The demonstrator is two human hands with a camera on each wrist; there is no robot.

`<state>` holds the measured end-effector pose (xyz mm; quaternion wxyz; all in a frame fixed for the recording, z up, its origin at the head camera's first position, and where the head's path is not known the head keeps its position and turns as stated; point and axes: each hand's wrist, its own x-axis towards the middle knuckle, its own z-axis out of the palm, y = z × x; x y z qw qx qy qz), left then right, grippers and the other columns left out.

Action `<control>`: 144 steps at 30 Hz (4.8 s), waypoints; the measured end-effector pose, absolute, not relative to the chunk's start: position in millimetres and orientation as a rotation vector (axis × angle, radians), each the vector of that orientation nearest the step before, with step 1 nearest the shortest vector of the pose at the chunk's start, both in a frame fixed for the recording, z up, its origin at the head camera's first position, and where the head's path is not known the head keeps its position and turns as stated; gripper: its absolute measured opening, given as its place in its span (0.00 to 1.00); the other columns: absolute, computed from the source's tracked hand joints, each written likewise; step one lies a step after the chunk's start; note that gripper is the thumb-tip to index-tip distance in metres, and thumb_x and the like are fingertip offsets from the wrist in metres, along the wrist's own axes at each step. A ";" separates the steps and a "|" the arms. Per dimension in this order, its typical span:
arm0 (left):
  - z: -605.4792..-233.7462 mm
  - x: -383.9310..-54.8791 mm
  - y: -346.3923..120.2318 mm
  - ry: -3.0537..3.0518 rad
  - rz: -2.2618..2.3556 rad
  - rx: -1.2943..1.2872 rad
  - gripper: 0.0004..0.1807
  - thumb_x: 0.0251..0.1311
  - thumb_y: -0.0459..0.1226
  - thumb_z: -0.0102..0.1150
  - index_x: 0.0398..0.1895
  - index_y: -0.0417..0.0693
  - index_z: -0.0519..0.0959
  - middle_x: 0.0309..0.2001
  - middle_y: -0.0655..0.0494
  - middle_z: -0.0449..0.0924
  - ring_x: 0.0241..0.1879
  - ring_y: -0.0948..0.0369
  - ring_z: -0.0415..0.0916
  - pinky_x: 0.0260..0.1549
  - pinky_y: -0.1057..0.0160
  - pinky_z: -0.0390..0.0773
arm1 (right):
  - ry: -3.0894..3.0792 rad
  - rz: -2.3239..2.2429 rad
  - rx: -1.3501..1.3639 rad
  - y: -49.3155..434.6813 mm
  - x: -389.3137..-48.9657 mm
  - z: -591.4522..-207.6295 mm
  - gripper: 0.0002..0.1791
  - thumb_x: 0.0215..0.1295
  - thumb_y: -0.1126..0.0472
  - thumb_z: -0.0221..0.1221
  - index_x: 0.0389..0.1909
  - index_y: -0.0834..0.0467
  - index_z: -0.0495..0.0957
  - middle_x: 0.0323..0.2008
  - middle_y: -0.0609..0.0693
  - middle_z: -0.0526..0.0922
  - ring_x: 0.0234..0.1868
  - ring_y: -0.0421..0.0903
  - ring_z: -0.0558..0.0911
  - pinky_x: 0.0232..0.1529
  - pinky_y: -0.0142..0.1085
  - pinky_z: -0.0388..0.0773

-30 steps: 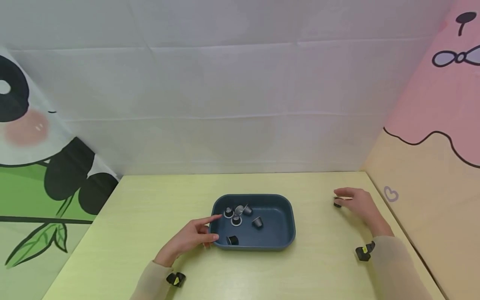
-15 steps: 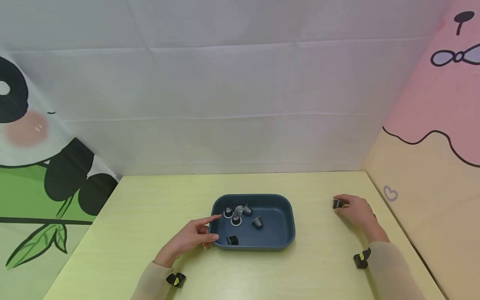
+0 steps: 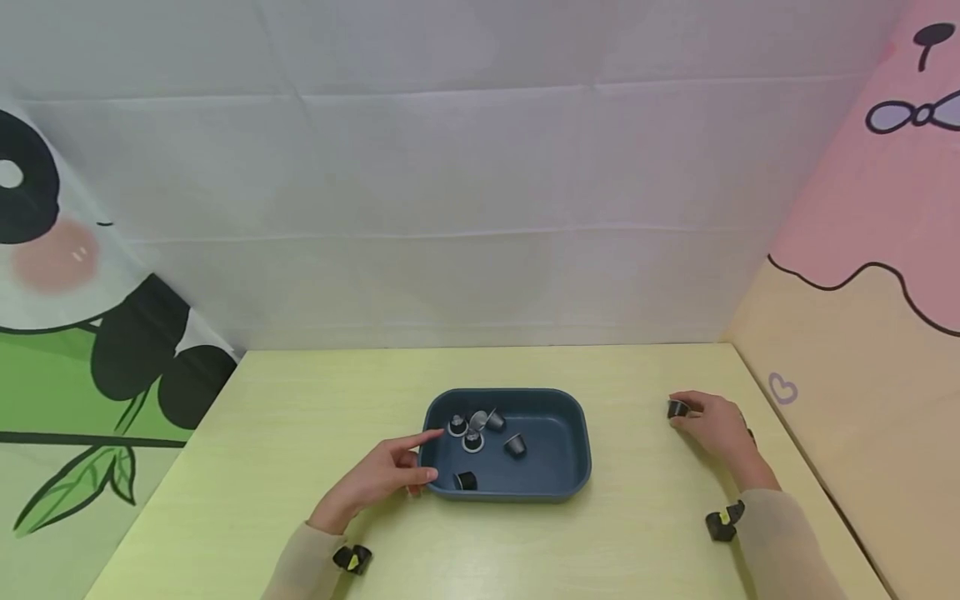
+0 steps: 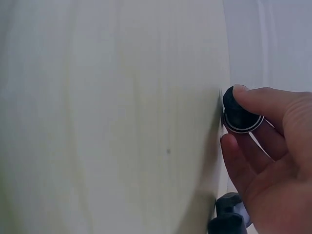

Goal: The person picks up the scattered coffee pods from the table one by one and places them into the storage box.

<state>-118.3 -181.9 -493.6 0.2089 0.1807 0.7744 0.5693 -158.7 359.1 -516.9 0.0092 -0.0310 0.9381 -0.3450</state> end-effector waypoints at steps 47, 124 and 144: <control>-498.0 -120.2 -181.9 2.149 1.589 0.473 0.36 0.62 0.36 0.68 0.73 0.44 0.67 0.24 0.35 0.76 0.25 0.43 0.78 0.28 0.57 0.80 | 3.032 -1.209 -0.337 298.7 -143.0 -459.9 0.23 0.64 0.59 0.68 0.59 0.60 0.80 0.54 0.62 0.82 0.46 0.62 0.84 0.38 0.34 0.81; -498.6 -119.8 -182.5 2.131 1.600 0.441 0.35 0.62 0.35 0.68 0.72 0.45 0.68 0.23 0.46 0.77 0.25 0.48 0.77 0.28 0.57 0.79 | 2.448 -1.414 -1.054 113.9 -193.6 -409.2 0.20 0.62 0.69 0.67 0.55 0.68 0.80 0.50 0.60 0.84 0.49 0.56 0.82 0.49 0.53 0.79; -492.7 -118.8 -182.2 2.125 1.598 0.467 0.36 0.63 0.35 0.67 0.73 0.45 0.66 0.24 0.36 0.77 0.24 0.51 0.76 0.27 0.59 0.77 | 2.249 -1.372 -1.044 95.9 -210.7 -463.8 0.20 0.63 0.63 0.68 0.57 0.55 0.83 0.43 0.49 0.85 0.31 0.55 0.81 0.31 0.34 0.77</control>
